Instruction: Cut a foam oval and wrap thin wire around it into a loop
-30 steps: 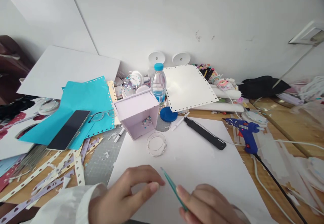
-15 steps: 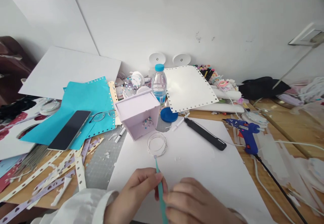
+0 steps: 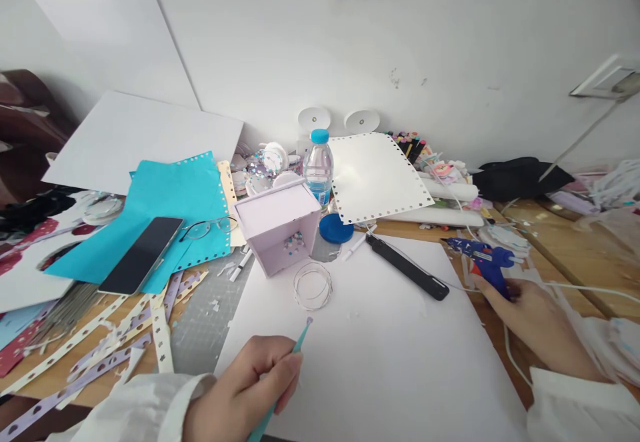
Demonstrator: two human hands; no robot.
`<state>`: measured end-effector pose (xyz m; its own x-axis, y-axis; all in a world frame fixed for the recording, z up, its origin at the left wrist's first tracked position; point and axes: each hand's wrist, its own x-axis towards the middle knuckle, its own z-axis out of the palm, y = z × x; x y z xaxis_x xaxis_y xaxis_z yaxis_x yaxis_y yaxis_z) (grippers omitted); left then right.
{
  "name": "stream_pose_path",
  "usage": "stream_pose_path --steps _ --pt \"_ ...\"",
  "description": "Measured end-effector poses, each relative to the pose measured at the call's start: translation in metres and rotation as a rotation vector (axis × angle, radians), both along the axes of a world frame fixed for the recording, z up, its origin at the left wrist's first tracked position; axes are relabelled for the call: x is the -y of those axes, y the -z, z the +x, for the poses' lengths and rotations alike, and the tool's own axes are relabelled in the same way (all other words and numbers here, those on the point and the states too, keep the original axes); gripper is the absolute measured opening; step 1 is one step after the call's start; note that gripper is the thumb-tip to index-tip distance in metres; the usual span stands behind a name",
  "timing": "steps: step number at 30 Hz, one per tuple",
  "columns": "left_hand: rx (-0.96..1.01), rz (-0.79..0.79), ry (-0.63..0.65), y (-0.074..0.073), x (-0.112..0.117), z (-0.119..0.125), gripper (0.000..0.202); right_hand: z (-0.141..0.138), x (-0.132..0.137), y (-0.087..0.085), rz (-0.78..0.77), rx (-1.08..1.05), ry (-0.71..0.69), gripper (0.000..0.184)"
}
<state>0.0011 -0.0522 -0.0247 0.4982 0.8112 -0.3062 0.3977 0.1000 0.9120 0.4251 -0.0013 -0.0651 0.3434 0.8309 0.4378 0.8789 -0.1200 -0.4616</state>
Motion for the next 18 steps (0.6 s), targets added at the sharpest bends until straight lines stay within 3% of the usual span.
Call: stream_pose_path --steps 3,6,12,15,18 --pt "-0.012 0.018 0.001 -0.002 0.000 0.000 0.062 -0.008 -0.010 0.001 -0.123 0.009 -0.008 0.034" --pt "-0.014 0.039 0.001 -0.003 -0.002 0.000 0.061 -0.011 -0.015 -0.004 -0.129 0.035 0.023 0.032" --pt "0.028 0.100 0.014 -0.002 -0.015 0.001 0.060 -0.010 0.000 -0.034 -0.052 0.078 0.240 0.025" --pt "0.057 0.148 0.027 0.001 -0.026 0.005 0.059 -0.028 0.012 -0.057 0.011 -0.018 0.366 0.031" --pt "0.092 0.185 0.049 0.009 -0.037 0.012 0.058 -0.066 0.018 -0.068 0.095 -0.170 0.361 0.032"
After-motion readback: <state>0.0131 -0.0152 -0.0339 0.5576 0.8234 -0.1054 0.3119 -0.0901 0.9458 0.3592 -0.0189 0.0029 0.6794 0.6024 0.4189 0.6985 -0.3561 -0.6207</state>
